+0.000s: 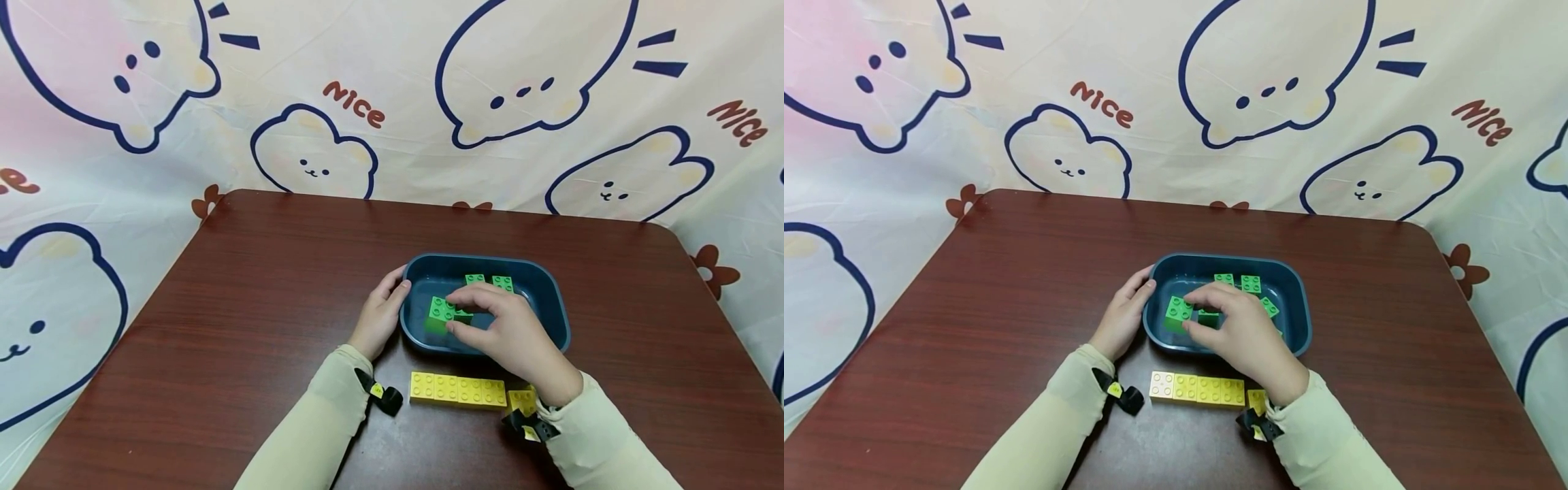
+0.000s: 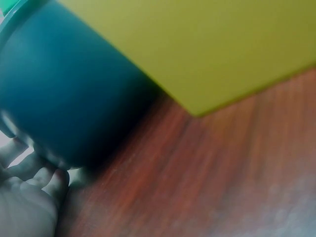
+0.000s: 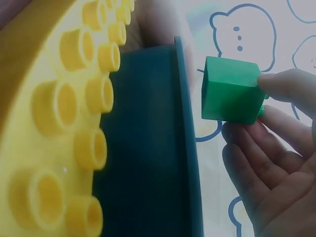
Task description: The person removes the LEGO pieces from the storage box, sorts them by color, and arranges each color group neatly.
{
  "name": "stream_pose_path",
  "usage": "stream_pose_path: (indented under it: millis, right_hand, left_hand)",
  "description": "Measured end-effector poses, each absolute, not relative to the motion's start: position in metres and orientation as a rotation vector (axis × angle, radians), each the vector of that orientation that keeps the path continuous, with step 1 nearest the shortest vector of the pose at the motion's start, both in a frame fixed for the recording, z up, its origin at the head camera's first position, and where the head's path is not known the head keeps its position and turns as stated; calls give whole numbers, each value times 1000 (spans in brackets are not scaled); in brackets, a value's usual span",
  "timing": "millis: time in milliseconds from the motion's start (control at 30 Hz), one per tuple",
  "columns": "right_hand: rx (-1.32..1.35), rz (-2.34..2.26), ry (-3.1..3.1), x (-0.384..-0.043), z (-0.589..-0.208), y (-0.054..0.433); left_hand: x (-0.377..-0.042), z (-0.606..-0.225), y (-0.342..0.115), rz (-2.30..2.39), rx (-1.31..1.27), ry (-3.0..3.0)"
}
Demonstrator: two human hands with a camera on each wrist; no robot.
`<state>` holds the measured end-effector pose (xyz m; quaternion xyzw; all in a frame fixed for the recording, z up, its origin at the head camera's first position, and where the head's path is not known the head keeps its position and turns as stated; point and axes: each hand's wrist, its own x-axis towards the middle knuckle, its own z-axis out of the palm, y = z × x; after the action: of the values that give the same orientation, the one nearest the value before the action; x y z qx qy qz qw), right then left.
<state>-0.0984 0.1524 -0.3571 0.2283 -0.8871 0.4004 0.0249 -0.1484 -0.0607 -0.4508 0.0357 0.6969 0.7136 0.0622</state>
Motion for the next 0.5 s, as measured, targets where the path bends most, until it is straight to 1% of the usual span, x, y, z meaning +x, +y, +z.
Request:
stream_pose_path:
  millis: [500]
  right_hand:
    - [814,1245,-2637,-79,-357,150]
  left_hand:
    - [-147,-450,-61,2161,99,2078]
